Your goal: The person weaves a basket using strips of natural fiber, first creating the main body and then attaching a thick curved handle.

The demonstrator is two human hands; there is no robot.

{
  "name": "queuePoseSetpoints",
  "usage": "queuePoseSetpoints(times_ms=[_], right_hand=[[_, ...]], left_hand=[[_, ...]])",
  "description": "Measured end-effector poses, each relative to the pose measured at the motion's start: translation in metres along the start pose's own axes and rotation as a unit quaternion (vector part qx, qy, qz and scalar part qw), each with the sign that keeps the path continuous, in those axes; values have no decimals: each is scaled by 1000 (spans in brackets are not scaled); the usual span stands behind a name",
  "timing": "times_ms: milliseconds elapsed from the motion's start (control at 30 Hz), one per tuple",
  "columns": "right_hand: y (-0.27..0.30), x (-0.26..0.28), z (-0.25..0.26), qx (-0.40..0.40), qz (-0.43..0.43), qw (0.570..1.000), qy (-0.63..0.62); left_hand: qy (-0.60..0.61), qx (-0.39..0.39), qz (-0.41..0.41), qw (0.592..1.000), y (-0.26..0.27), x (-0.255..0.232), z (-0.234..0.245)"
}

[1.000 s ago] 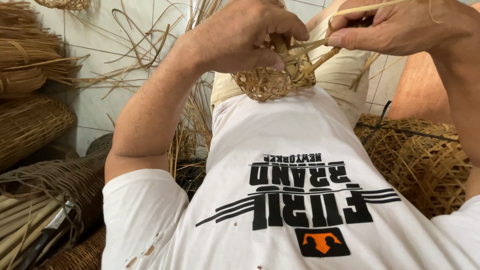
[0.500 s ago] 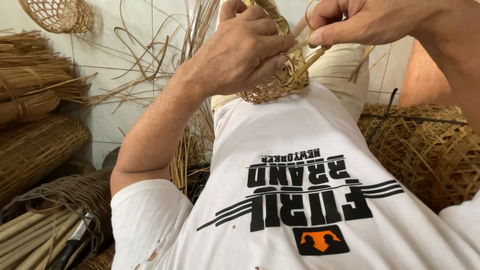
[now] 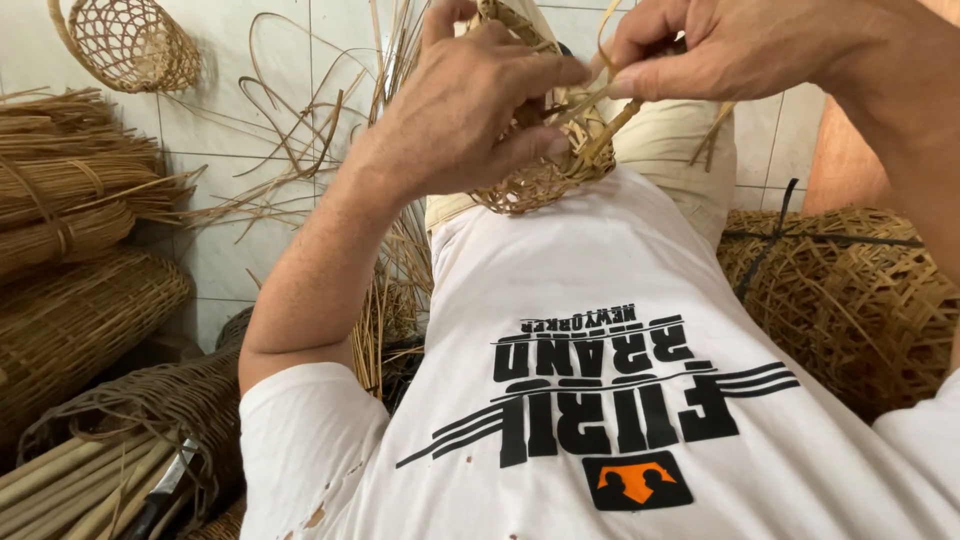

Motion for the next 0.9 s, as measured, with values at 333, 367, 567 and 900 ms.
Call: queuePoseSetpoints(times_ms=[333,367,567,900], right_hand=[[10,21,-11,-8,-135,991,19],[11,18,-12,-8,-135,991,19],[8,16,-10,-15,-41,999,2],[9,0,-14,-62,-135,988,31]], left_hand=[[105,-168,49,979,-17,-16,-24],[105,-168,49,979,-14,-13,-26],[73,-58,38,995,-5,-7,-31],[6,-119,154,981,-18,-35,-46]])
Point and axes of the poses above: each hand's wrist, its own y-axis away from the middle knuckle, its own z-axis out of the back of the hand, x = y × z, the point moved 2 cm from there along -y, towards the middle knuckle, and after that the axes turned 6 degrees about x, right-handed, at the moved point
